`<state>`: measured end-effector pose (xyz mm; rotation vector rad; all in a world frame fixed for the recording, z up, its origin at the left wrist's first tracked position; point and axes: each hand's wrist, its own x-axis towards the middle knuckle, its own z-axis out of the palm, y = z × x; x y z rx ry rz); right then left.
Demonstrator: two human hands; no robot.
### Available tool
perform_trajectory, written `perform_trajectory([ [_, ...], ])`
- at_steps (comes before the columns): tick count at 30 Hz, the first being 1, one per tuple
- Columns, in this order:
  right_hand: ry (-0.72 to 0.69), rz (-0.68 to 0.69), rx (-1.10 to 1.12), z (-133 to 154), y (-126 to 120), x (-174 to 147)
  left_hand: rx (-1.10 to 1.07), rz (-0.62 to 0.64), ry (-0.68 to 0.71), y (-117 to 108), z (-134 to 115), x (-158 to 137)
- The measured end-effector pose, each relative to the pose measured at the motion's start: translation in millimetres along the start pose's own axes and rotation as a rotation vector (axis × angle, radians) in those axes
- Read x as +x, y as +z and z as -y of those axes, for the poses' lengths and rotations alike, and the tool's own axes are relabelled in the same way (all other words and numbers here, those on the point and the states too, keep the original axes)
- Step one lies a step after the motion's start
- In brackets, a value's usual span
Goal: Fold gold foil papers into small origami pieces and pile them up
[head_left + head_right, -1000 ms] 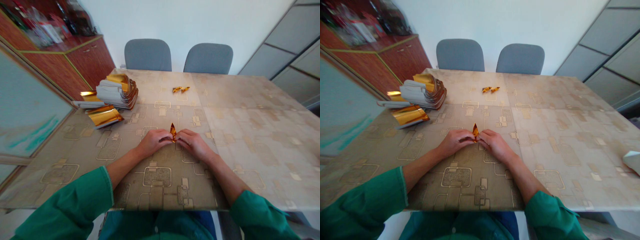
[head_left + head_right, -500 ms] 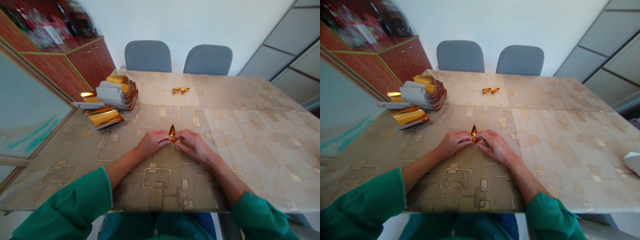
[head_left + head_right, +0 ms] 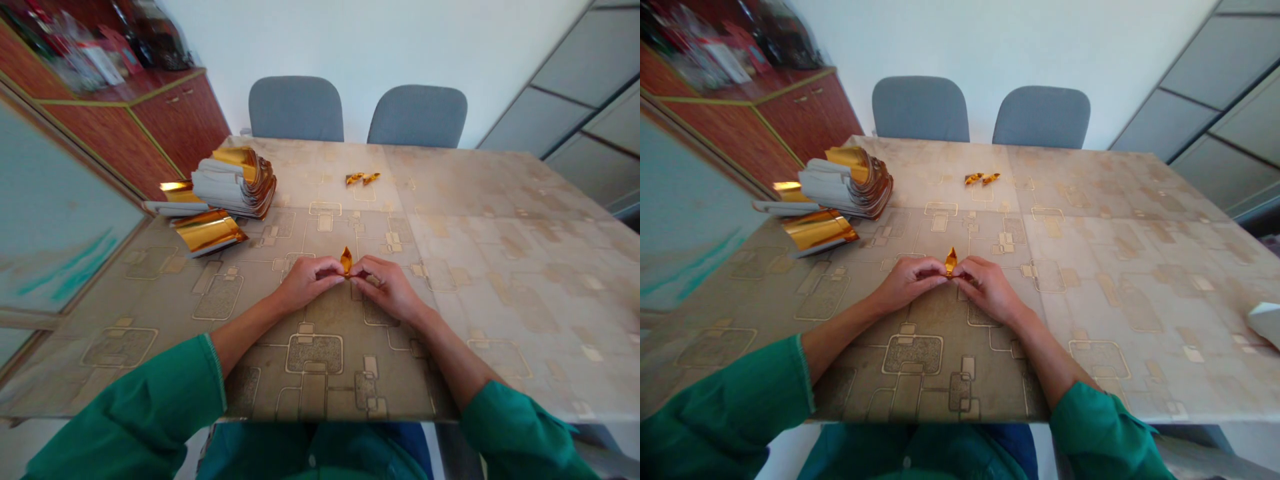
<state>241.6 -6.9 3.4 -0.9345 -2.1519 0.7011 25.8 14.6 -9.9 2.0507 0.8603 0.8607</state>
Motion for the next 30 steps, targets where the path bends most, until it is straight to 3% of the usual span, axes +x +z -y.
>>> perform_trajectory([
  [4,0.028,0.000,0.011,-1.2,-1.2,0.1,-0.012,0.033,-0.020,-2.1,-0.6,1.3],
  [10,0.095,-0.020,0.066,-3.6,1.9,-0.9,-0.270,0.049,-0.110,3.3,-1.1,-0.3],
  [18,-0.004,0.068,-0.017,-3.6,-3.9,0.2,-0.004,0.059,-0.062,-0.9,-4.0,0.0],
  [30,-0.009,0.041,0.039,-5.1,-4.2,1.0,-0.161,0.056,-0.131,-2.0,-4.3,0.6],
])
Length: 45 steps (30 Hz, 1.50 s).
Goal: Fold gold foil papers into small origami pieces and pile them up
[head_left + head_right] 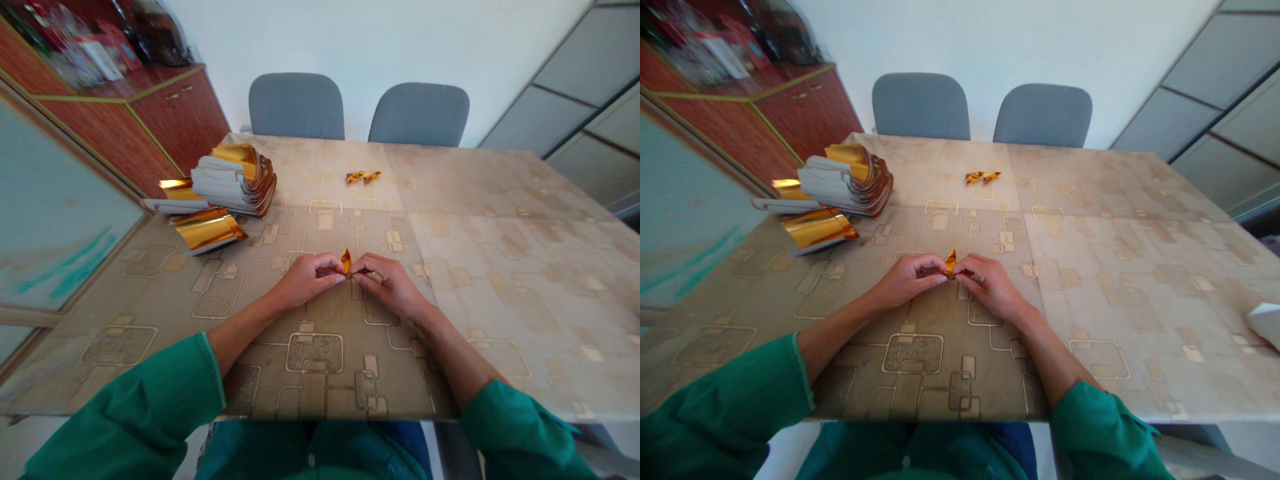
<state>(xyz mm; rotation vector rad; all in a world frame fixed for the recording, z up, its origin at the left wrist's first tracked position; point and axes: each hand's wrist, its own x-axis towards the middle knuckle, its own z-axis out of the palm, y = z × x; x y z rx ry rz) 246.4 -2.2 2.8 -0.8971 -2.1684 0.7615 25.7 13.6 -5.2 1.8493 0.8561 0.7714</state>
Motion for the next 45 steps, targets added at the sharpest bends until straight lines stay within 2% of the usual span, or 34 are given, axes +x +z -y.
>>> perform_trajectory([
  [6,-0.018,0.050,-0.043,3.7,-1.5,0.0,0.020,-0.001,-0.009,-0.1,-0.7,1.0],
  [10,-0.029,0.026,-0.034,3.2,-6.8,-1.1,0.006,0.081,0.011,-2.0,-1.7,-0.7],
  [13,-0.016,0.002,-0.039,0.2,-9.6,-2.4,0.103,0.155,0.099,-5.4,-3.5,-2.1],
  [16,0.022,0.040,0.018,-1.1,-9.0,-2.1,0.211,0.204,0.213,-8.1,-4.6,-2.7],
  [18,0.036,0.071,0.086,-0.7,-7.5,-0.9,0.199,0.209,0.220,-7.7,-4.6,-3.0],
  [21,0.029,0.021,0.094,-1.0,-5.4,0.4,0.079,0.157,0.138,-4.2,-3.0,-3.8],
  [27,0.018,-0.227,-0.066,-4.8,-0.6,-0.6,-0.123,-0.126,-0.005,4.9,3.4,-5.3],
  [31,0.042,-0.272,-0.117,-0.2,5.6,0.1,-0.096,-0.226,0.013,12.0,1.9,-8.1],
  [35,0.052,-0.297,-0.137,5.2,12.6,0.7,0.019,-0.217,0.082,18.3,-0.2,-9.0],
  [37,0.051,-0.267,-0.134,7.3,13.7,0.1,0.056,-0.218,0.118,19.2,0.3,-7.9],
  [42,-0.031,0.004,-0.094,11.2,3.4,-2.7,0.069,-0.263,0.154,13.4,0.5,-5.4],
  [45,-0.086,0.076,-0.093,10.1,-4.5,-3.4,0.125,-0.237,0.150,9.1,-1.9,-5.3],
])
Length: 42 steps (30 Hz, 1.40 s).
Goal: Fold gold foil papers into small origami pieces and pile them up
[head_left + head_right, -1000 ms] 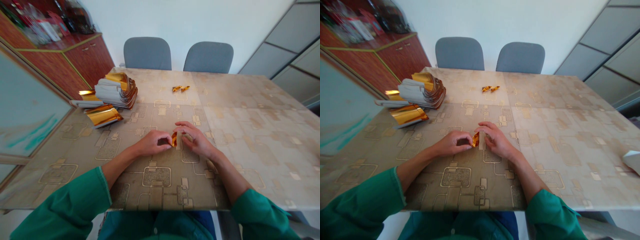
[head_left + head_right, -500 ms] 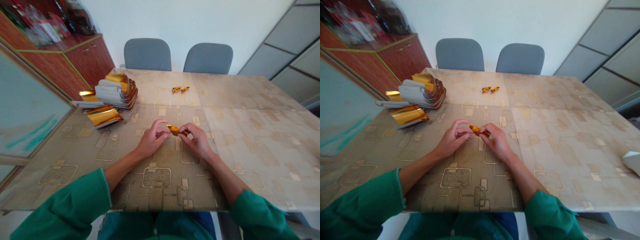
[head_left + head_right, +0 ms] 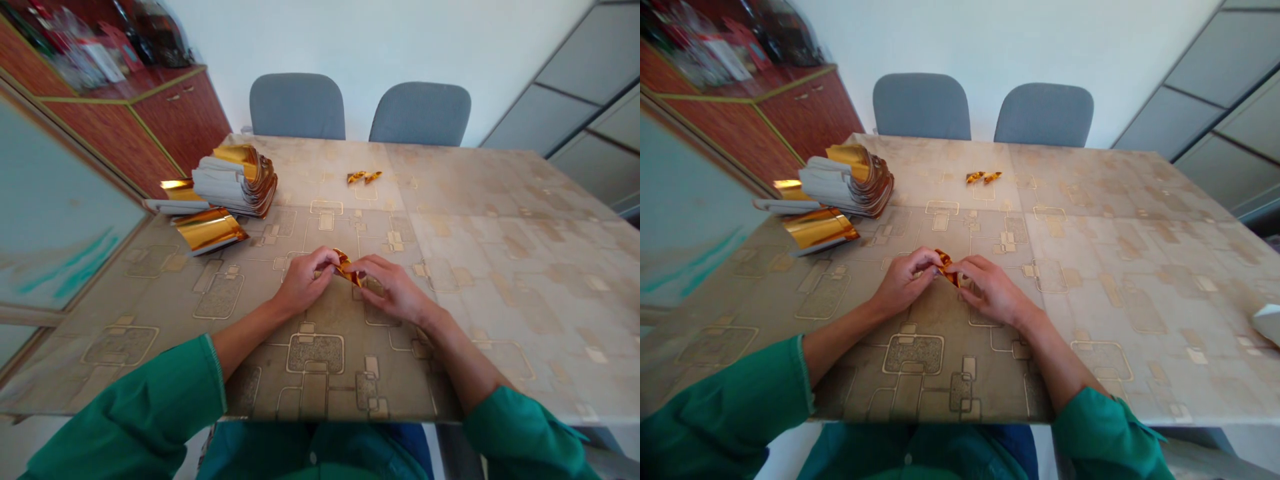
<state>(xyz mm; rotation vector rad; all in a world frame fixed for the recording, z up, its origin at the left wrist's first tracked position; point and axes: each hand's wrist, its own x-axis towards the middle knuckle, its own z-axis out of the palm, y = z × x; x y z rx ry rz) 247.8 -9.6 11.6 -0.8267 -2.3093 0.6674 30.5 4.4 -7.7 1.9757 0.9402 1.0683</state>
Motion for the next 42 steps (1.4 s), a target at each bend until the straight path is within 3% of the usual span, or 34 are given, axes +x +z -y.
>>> perform_trajectory([
  [6,-0.013,-0.060,-0.024,-3.2,-0.8,0.4,-0.104,0.167,0.039,-0.2,-4.7,0.3],
  [11,0.000,-0.104,-0.065,-0.8,-1.3,0.4,-0.421,0.317,-0.117,4.1,-4.4,-2.9],
  [15,-0.001,-0.103,-0.078,0.1,-2.2,0.2,-0.584,0.318,-0.158,9.4,-3.3,-3.1],
  [22,0.010,-0.029,0.070,3.2,-5.4,-1.8,-0.540,0.289,-0.121,4.8,-3.7,-1.9],
  [27,0.007,-0.022,0.061,3.8,-7.7,-1.1,-0.544,0.358,-0.058,2.9,-2.4,-2.5],
  [34,-0.005,0.037,0.071,8.4,-9.1,-0.5,-0.413,0.297,0.025,2.4,-1.3,0.3],
  [42,-0.013,0.053,0.054,0.6,-12.1,-4.7,-0.437,0.323,-0.027,-0.1,2.3,-0.8],
])
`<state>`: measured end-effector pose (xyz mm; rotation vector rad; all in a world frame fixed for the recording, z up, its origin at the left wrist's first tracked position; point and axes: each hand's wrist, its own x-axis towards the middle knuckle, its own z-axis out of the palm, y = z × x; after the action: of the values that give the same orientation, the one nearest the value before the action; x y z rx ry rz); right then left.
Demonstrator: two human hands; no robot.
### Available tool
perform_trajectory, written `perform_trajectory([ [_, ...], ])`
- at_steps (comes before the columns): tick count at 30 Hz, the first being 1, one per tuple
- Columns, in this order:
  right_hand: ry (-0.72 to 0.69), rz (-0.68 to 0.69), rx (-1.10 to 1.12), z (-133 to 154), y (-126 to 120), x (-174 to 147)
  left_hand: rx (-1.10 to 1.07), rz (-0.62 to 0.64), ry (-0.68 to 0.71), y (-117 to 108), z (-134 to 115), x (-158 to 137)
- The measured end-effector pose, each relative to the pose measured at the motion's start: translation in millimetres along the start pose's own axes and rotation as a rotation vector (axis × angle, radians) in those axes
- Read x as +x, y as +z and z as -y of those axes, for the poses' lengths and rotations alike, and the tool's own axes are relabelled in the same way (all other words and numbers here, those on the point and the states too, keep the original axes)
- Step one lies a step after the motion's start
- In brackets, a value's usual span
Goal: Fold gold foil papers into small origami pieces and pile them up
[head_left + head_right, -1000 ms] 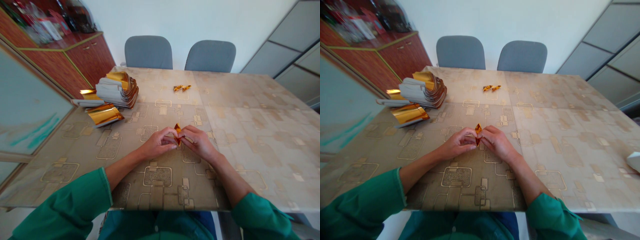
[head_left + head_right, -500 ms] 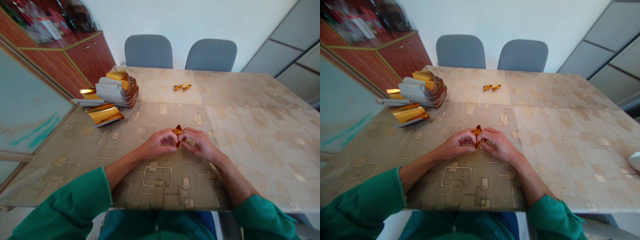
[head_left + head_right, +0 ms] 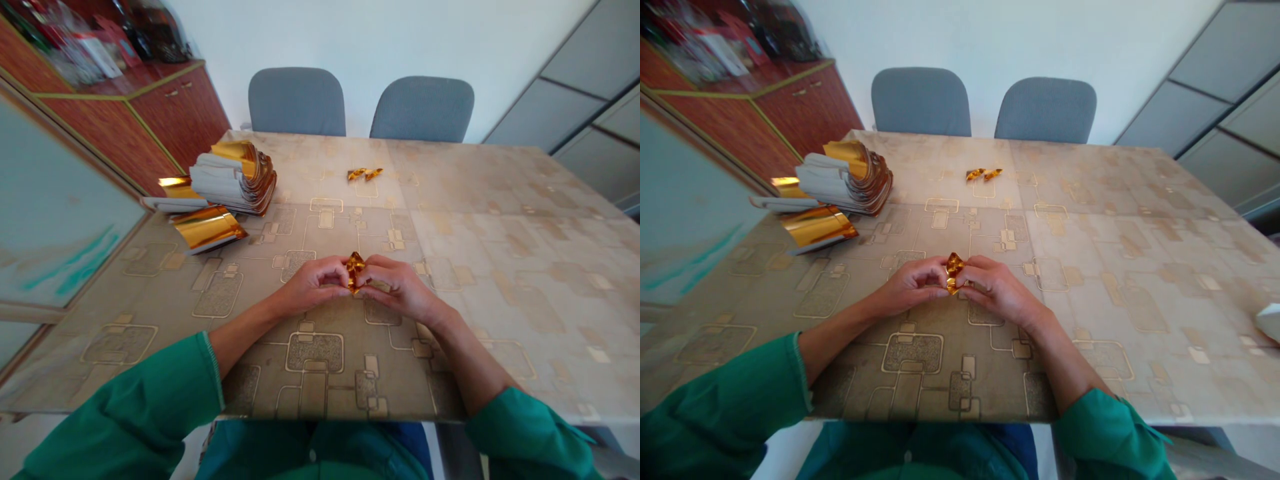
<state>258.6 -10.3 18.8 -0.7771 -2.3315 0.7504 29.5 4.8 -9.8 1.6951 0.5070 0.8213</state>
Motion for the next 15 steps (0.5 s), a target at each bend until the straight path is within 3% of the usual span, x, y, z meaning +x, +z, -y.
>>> perform_trajectory([
  [4,0.000,-0.022,0.011,0.1,1.8,1.3,-0.047,-0.027,-0.033,2.6,0.8,0.5],
  [10,0.042,-0.073,0.043,-1.4,4.0,3.2,0.149,-0.146,-0.036,6.5,-0.6,3.8],
  [15,0.098,-0.105,0.098,-8.3,6.4,3.6,-0.077,-0.163,-0.231,5.7,0.5,5.0],
])
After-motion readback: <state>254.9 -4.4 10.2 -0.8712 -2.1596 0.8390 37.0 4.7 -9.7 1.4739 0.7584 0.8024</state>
